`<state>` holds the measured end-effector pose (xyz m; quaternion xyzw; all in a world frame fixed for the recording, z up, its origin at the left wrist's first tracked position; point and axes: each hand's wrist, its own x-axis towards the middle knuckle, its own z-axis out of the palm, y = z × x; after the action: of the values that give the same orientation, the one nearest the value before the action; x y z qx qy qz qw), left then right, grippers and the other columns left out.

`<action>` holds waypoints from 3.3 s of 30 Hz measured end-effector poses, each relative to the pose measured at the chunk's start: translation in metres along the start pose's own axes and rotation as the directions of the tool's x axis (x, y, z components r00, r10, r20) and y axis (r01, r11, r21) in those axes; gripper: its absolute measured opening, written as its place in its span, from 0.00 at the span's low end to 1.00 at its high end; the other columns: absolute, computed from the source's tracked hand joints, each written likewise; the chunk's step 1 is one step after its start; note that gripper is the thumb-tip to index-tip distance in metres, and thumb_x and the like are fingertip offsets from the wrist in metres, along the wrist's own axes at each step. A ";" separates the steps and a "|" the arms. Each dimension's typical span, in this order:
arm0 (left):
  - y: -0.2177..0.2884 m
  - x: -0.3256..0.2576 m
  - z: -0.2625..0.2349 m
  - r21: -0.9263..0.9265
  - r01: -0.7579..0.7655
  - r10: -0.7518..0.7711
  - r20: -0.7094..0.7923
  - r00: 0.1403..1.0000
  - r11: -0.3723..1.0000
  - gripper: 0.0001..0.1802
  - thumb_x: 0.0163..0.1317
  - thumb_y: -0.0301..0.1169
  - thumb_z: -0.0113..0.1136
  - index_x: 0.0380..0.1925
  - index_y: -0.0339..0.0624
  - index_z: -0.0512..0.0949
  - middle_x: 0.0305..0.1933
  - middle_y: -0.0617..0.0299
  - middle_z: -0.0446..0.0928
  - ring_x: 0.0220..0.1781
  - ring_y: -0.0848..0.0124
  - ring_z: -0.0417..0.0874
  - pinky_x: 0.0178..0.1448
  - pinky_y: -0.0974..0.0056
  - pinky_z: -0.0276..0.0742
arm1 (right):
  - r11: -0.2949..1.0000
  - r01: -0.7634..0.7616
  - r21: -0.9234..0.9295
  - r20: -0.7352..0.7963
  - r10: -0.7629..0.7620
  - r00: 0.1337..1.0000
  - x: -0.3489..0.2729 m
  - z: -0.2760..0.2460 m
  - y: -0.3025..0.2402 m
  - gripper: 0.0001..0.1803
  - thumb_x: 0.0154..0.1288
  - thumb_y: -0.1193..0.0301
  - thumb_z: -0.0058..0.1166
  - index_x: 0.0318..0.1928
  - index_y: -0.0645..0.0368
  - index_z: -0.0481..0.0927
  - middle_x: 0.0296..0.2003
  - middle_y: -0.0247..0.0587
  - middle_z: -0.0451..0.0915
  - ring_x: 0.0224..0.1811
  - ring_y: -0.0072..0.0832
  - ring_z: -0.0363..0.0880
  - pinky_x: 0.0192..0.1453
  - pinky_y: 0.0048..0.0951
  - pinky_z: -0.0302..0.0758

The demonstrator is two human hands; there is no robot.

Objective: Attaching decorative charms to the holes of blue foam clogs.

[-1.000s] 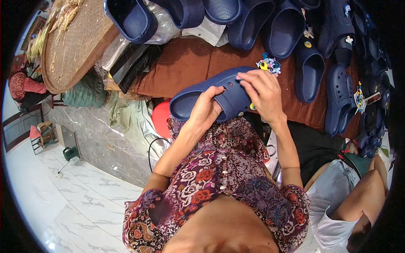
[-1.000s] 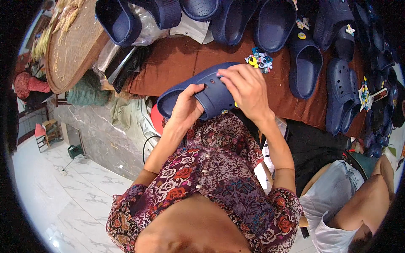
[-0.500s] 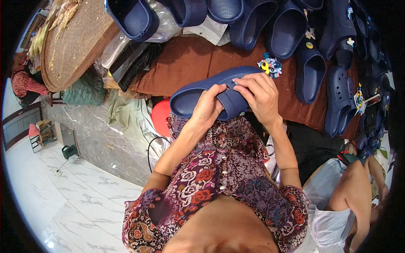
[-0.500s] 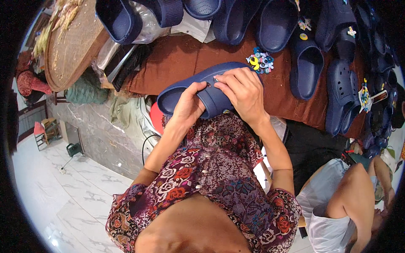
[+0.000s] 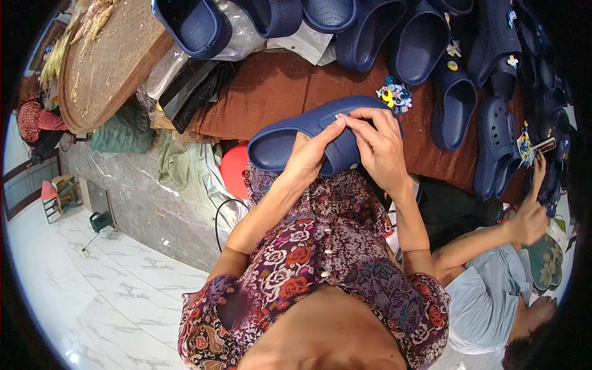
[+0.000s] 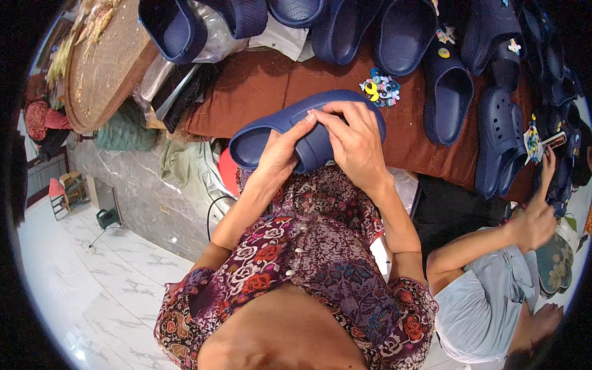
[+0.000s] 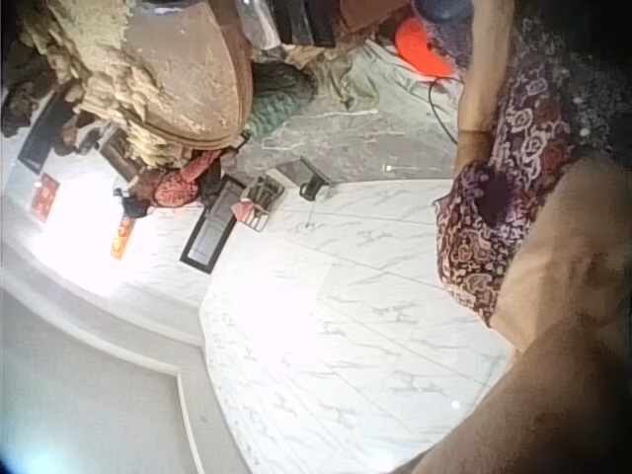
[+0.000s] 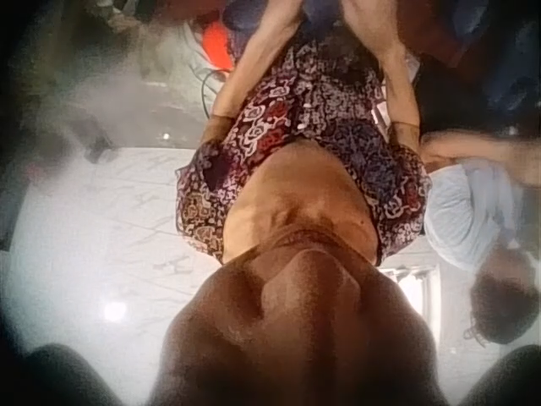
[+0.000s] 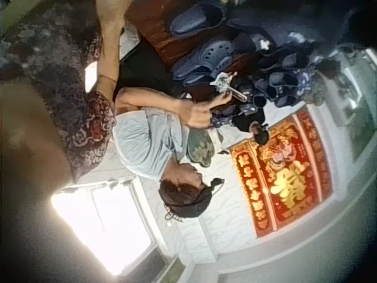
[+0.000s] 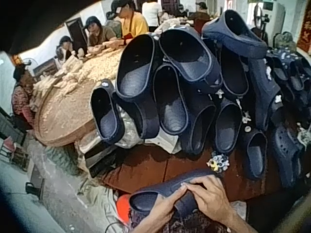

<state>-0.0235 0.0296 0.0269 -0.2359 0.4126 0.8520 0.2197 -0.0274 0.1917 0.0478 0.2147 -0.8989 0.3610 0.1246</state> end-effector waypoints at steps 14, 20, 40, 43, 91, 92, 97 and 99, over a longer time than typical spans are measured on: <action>-0.005 -0.004 0.004 0.058 -0.099 0.104 -0.092 0.990 0.993 0.18 0.63 0.27 0.69 0.51 0.33 0.77 0.49 0.56 0.83 0.47 0.67 0.86 0.53 0.62 0.83 | 0.908 -0.381 0.175 -0.184 0.410 0.893 -0.032 -0.011 0.034 0.13 0.74 0.70 0.54 0.54 0.60 0.82 0.50 0.45 0.79 0.56 0.37 0.78 0.64 0.34 0.71; -0.006 0.001 -0.003 0.058 -0.102 0.108 -0.119 0.987 0.993 0.17 0.64 0.27 0.66 0.51 0.33 0.77 0.48 0.56 0.83 0.47 0.68 0.85 0.52 0.63 0.82 | 0.866 -0.401 0.298 -0.121 0.451 0.884 -0.026 -0.002 0.039 0.14 0.76 0.70 0.53 0.56 0.61 0.81 0.51 0.44 0.79 0.58 0.35 0.77 0.65 0.32 0.70; 0.011 0.011 -0.024 -0.176 0.128 -0.114 0.088 0.990 0.976 0.24 0.69 0.29 0.59 0.63 0.34 0.70 0.63 0.51 0.77 0.63 0.58 0.81 0.68 0.52 0.77 | 0.923 -0.314 0.223 -0.091 0.340 0.936 0.012 0.020 0.058 0.15 0.67 0.68 0.63 0.51 0.61 0.82 0.48 0.47 0.82 0.54 0.42 0.80 0.61 0.36 0.74; 0.009 0.008 -0.029 -0.225 0.170 -0.147 0.116 0.982 0.959 0.23 0.69 0.28 0.58 0.63 0.34 0.69 0.62 0.48 0.77 0.62 0.55 0.81 0.66 0.47 0.79 | 0.919 -0.322 0.229 -0.131 0.357 0.925 0.007 0.020 0.054 0.15 0.68 0.69 0.61 0.51 0.62 0.82 0.48 0.49 0.81 0.56 0.42 0.79 0.62 0.36 0.73; 0.022 -0.012 -0.064 0.538 -0.723 0.878 -0.070 0.474 0.433 0.23 0.71 0.20 0.51 0.65 0.34 0.67 0.64 0.50 0.72 0.65 0.63 0.76 0.68 0.60 0.72 | 0.902 -0.356 0.244 -0.471 0.431 0.770 -0.013 -0.021 0.077 0.10 0.68 0.79 0.55 0.49 0.62 0.80 0.43 0.43 0.78 0.40 0.31 0.81 0.43 0.31 0.80; 0.011 -0.013 -0.065 0.560 -0.711 0.869 -0.033 0.495 0.426 0.23 0.70 0.19 0.51 0.64 0.34 0.67 0.64 0.51 0.72 0.64 0.63 0.76 0.68 0.60 0.72 | 0.904 -0.373 0.210 -0.511 0.426 0.746 -0.015 -0.027 0.082 0.13 0.67 0.80 0.55 0.51 0.62 0.78 0.44 0.45 0.76 0.41 0.31 0.80 0.43 0.31 0.80; -0.021 -0.013 -0.051 0.710 -0.659 0.745 0.295 0.598 0.249 0.21 0.67 0.17 0.50 0.61 0.32 0.70 0.60 0.55 0.74 0.61 0.65 0.77 0.66 0.62 0.72 | 0.856 -0.514 -0.053 -0.627 0.372 0.684 -0.030 -0.051 0.125 0.22 0.63 0.75 0.61 0.57 0.64 0.74 0.48 0.52 0.73 0.52 0.45 0.75 0.59 0.42 0.72; -0.025 -0.002 -0.035 0.716 -0.689 0.704 0.432 0.564 0.113 0.22 0.62 0.16 0.53 0.58 0.34 0.74 0.56 0.51 0.75 0.57 0.62 0.79 0.63 0.62 0.75 | 0.815 -0.546 -0.194 -0.638 0.318 0.701 -0.031 -0.055 0.150 0.25 0.63 0.73 0.63 0.59 0.64 0.72 0.50 0.53 0.73 0.53 0.46 0.75 0.58 0.43 0.73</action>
<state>-0.0006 0.0153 -0.0058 0.1145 0.8242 0.5404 -0.1250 -0.0681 0.3363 -0.0138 -0.1540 -0.8930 0.2520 0.3395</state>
